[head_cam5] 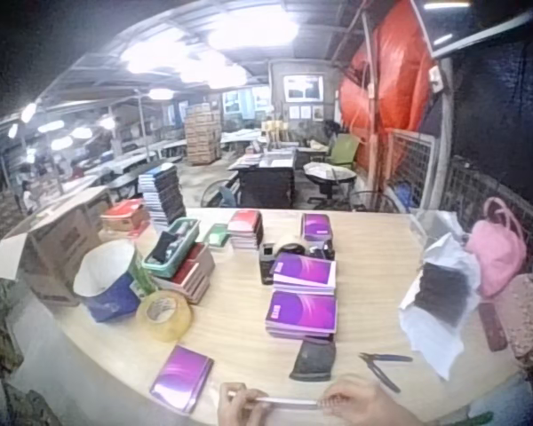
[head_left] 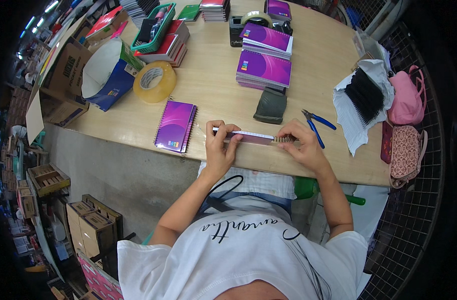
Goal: The person trims excess coil wire from a stack of notebooks using pliers and then rubs the edges of individual purple notebooks with a small block.
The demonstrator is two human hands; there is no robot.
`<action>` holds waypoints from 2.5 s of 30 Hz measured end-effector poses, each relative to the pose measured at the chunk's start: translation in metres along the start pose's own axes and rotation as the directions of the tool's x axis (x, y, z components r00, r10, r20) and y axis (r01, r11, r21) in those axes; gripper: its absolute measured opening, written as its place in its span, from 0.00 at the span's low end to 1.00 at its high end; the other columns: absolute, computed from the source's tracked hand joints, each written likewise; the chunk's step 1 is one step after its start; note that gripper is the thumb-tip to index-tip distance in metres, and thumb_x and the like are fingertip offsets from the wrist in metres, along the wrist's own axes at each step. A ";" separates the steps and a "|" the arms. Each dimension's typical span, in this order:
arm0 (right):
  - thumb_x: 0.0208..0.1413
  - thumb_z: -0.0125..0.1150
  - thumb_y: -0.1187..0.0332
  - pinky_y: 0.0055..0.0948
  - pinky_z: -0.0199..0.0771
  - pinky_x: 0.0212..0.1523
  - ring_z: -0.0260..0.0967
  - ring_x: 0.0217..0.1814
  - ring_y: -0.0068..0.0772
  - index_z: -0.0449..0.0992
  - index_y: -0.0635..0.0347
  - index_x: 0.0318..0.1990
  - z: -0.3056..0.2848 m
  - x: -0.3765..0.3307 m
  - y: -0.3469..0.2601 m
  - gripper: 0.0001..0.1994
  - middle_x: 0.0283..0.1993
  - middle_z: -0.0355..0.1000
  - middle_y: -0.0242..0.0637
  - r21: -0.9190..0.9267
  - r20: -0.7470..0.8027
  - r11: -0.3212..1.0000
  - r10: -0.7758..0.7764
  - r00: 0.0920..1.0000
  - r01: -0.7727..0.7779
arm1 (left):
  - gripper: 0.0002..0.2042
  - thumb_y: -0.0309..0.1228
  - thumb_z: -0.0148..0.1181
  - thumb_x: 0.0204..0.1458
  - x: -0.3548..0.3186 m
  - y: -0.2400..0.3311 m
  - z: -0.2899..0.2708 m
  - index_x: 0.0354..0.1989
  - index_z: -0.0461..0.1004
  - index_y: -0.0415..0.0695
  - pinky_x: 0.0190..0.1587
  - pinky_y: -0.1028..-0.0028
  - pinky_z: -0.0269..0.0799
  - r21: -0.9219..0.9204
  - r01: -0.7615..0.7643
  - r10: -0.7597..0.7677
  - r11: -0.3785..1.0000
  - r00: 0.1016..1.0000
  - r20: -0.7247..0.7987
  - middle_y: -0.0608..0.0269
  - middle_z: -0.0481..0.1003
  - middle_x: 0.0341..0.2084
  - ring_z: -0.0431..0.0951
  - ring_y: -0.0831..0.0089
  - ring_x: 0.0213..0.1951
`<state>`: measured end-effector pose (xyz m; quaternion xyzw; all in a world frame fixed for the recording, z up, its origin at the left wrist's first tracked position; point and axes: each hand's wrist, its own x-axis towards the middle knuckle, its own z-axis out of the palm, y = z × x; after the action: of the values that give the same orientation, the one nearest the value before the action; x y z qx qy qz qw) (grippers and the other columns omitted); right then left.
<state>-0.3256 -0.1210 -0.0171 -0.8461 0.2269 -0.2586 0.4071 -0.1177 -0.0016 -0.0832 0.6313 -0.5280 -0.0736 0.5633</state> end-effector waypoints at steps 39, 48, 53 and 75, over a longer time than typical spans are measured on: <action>0.52 0.61 0.53 0.34 0.64 0.57 0.65 0.57 0.48 0.75 0.48 0.56 -0.039 0.041 0.031 0.23 0.51 0.68 0.52 0.321 0.445 0.925 0.041 0.895 -0.202 | 0.28 0.39 0.80 0.28 0.017 -0.002 0.002 0.34 0.69 0.40 0.39 0.68 0.66 0.024 -0.103 0.100 0.994 0.991 0.083 0.57 0.61 0.34 0.63 0.62 0.40; 0.53 0.59 0.49 0.30 0.64 0.51 0.66 0.48 0.35 0.78 0.62 0.52 -0.033 0.025 0.016 0.27 0.43 0.68 0.41 0.096 0.518 0.964 0.165 0.839 -0.249 | 0.29 0.40 0.80 0.28 0.019 -0.005 0.005 0.35 0.69 0.41 0.38 0.68 0.66 -0.035 -0.111 0.114 0.993 0.986 0.124 0.58 0.61 0.33 0.63 0.62 0.40; 0.51 0.59 0.49 0.29 0.64 0.52 0.65 0.49 0.32 0.78 0.65 0.51 -0.032 0.022 0.029 0.28 0.45 0.68 0.37 0.152 0.559 0.947 0.155 0.815 -0.284 | 0.29 0.40 0.80 0.28 0.019 -0.002 0.009 0.35 0.68 0.40 0.37 0.68 0.66 -0.081 -0.084 0.095 0.993 0.986 0.140 0.58 0.61 0.33 0.64 0.63 0.39; 0.55 0.58 0.54 0.29 0.67 0.46 0.69 0.44 0.35 0.78 0.67 0.46 -0.015 0.042 0.022 0.23 0.39 0.71 0.43 0.259 0.315 0.941 0.130 0.940 -0.217 | 0.28 0.25 0.71 0.43 0.020 -0.019 0.009 0.49 0.60 0.41 0.45 0.72 0.68 -0.571 0.192 -0.060 0.798 0.968 0.243 0.59 0.65 0.38 0.68 0.70 0.42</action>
<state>-0.3065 -0.1670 -0.0166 -0.7825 0.1983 -0.1235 0.5772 -0.1044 -0.0266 -0.0911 0.4472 -0.4925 -0.3385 0.6654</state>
